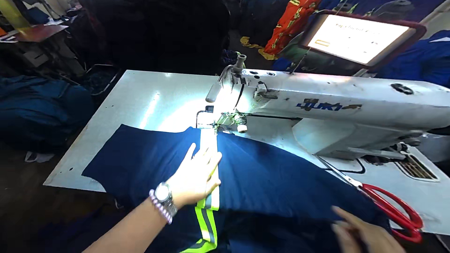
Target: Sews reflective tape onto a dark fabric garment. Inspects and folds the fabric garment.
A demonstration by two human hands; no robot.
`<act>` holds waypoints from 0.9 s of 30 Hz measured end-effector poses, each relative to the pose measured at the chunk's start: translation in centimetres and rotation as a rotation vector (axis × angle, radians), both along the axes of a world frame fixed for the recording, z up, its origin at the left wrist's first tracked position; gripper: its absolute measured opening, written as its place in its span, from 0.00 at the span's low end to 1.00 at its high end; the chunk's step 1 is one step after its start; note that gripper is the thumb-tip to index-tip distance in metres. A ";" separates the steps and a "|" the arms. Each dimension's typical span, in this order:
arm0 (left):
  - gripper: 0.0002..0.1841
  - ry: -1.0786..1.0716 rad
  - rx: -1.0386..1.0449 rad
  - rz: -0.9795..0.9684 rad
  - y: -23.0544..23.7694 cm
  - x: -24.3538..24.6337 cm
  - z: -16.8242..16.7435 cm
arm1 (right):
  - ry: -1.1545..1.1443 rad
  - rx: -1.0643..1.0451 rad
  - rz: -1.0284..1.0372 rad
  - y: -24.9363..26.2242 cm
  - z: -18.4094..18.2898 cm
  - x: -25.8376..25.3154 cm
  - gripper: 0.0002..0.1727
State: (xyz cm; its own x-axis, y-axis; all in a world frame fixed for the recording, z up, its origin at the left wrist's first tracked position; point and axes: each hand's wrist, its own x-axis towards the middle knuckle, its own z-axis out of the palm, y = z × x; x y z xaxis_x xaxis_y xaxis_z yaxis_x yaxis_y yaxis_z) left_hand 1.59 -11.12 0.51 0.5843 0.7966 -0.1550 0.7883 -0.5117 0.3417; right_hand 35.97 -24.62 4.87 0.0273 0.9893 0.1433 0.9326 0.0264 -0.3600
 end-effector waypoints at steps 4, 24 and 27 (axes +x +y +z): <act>0.33 -0.089 0.314 -0.010 -6.8 -0.2 -2.6 | 0.207 0.126 0.364 3.0 -2.4 -11.3 0.16; 0.14 -0.312 0.599 0.112 -9.9 -0.6 -3.8 | -0.028 0.176 0.485 3.3 -5.9 -14.2 0.15; 0.15 -0.294 0.522 0.155 -9.8 -0.2 -3.3 | -0.015 0.144 0.485 4.1 -5.4 -14.4 0.14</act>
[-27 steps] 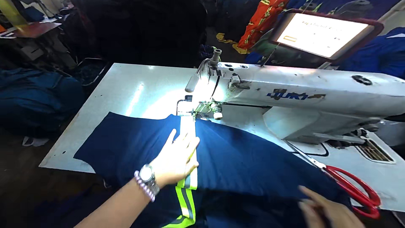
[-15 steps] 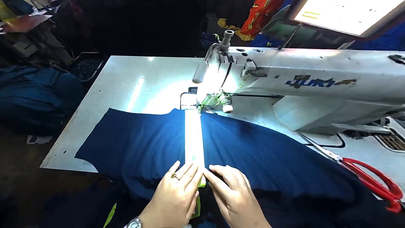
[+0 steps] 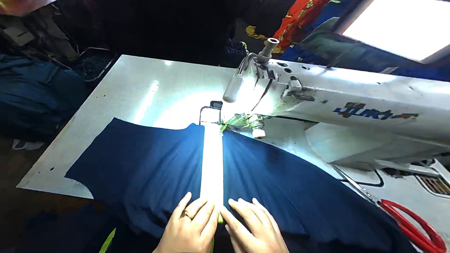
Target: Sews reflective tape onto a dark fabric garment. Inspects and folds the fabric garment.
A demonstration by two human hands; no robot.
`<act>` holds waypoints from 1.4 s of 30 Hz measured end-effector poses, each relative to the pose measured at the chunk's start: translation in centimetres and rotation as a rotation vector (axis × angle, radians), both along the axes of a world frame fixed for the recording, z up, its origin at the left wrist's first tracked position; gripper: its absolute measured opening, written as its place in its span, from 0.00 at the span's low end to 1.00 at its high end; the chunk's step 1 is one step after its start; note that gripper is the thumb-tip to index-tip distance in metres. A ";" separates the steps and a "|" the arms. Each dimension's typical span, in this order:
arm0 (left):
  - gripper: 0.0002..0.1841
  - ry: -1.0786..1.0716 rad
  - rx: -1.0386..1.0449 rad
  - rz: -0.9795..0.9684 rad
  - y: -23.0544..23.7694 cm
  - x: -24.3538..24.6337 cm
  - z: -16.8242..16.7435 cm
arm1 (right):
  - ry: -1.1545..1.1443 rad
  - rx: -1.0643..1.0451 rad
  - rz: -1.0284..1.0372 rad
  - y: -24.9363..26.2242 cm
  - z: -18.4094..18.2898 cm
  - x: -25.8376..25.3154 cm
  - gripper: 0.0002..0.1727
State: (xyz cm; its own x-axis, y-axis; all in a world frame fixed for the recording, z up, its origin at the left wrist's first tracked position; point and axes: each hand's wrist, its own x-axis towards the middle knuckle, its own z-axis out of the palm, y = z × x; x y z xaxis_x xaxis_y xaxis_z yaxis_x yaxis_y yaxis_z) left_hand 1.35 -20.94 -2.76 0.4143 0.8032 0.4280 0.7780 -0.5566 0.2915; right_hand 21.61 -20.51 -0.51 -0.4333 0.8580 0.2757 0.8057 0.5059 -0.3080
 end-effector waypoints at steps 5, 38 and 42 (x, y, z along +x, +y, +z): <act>0.20 0.006 -0.034 -0.004 3.7 -0.2 0.1 | 0.000 0.089 -0.008 4.2 -0.6 -0.4 0.16; 0.50 0.371 -0.571 -0.262 13.3 -1.9 4.1 | -0.331 0.132 -0.301 12.7 -0.1 11.4 0.37; 0.34 0.224 -0.290 -0.247 6.1 -1.5 1.9 | -0.083 0.144 -0.173 7.0 1.3 3.3 0.24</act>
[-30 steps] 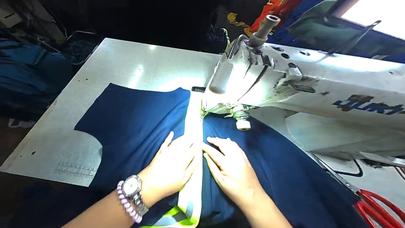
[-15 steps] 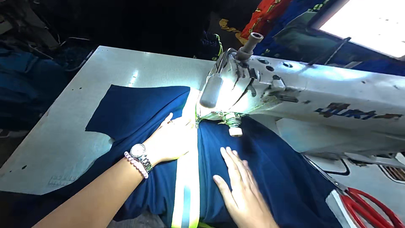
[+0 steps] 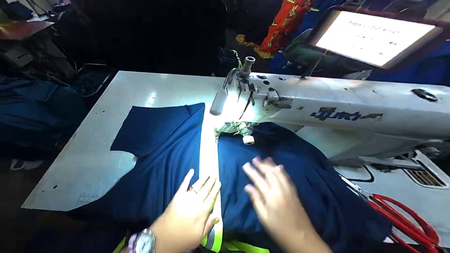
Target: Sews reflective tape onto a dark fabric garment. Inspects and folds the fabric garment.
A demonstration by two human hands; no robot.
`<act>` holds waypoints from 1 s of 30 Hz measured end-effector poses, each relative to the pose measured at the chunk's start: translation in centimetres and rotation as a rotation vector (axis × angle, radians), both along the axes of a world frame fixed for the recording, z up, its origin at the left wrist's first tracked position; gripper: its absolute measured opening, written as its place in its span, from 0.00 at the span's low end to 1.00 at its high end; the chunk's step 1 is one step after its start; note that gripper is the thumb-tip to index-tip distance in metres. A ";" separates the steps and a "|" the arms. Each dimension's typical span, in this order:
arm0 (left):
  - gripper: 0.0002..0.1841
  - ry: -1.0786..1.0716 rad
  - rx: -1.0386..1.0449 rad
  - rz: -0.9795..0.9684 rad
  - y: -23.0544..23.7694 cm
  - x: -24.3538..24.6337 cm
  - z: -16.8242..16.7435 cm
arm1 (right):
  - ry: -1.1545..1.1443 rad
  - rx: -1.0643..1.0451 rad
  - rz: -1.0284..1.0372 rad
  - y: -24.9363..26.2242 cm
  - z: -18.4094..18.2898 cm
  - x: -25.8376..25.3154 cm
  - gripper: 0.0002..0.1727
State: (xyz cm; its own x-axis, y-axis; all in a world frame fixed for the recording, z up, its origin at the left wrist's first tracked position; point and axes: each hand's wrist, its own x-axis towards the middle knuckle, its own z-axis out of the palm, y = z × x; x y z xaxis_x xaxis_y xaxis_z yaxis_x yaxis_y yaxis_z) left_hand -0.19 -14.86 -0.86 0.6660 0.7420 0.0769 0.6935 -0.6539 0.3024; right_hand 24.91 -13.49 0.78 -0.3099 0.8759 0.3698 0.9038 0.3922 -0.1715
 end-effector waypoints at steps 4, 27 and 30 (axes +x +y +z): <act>0.28 -0.078 0.245 0.108 -2.8 -0.1 -2.2 | 0.054 -0.200 0.090 -5.7 -1.3 -3.3 0.32; 0.16 -0.283 0.195 0.236 -3.7 1.2 -1.4 | 0.056 -0.113 0.196 -3.7 -1.2 -3.0 0.17; 0.18 -0.276 0.241 0.225 -0.5 1.1 -1.8 | 0.080 0.018 0.185 -0.2 -2.4 -2.9 0.18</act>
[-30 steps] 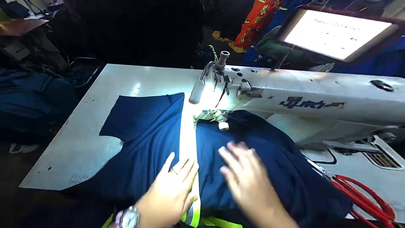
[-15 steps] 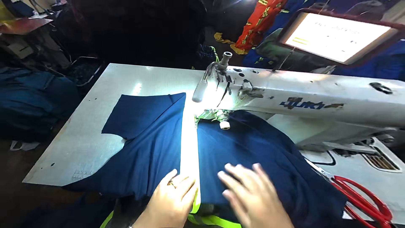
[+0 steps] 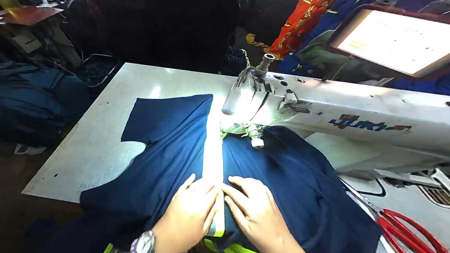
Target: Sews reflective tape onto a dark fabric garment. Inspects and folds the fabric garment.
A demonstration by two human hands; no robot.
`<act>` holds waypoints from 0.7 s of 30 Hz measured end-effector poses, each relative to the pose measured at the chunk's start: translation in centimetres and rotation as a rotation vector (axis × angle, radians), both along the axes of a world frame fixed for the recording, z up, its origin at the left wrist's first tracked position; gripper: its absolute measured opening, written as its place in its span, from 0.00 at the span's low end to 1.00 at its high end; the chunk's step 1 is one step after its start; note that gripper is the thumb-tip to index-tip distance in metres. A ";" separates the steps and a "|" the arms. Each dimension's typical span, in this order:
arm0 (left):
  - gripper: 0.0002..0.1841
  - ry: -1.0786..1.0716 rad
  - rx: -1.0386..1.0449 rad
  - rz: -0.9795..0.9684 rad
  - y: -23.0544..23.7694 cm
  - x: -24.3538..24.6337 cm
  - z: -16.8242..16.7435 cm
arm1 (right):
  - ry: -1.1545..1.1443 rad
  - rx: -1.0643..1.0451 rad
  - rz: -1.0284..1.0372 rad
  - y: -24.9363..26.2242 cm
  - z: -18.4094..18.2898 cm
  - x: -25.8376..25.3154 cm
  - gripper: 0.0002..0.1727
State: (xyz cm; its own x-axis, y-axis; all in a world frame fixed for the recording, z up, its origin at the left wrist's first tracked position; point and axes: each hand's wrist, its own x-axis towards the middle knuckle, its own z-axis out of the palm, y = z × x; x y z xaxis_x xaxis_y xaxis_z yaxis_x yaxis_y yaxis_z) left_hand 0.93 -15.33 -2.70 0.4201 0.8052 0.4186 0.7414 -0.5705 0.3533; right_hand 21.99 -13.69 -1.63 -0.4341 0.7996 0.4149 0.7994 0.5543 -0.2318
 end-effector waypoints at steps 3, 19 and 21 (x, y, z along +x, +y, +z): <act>0.19 0.068 -0.060 -0.025 1.7 -0.2 0.6 | -0.025 -0.005 0.002 1.6 0.2 -0.1 0.20; 0.16 -0.005 -0.048 -0.071 2.6 -0.6 0.4 | -0.009 -0.046 -0.016 1.7 0.1 0.0 0.20; 0.17 0.030 -0.053 -0.106 3.2 -0.9 0.6 | -0.053 -0.125 -0.073 1.2 0.2 0.4 0.24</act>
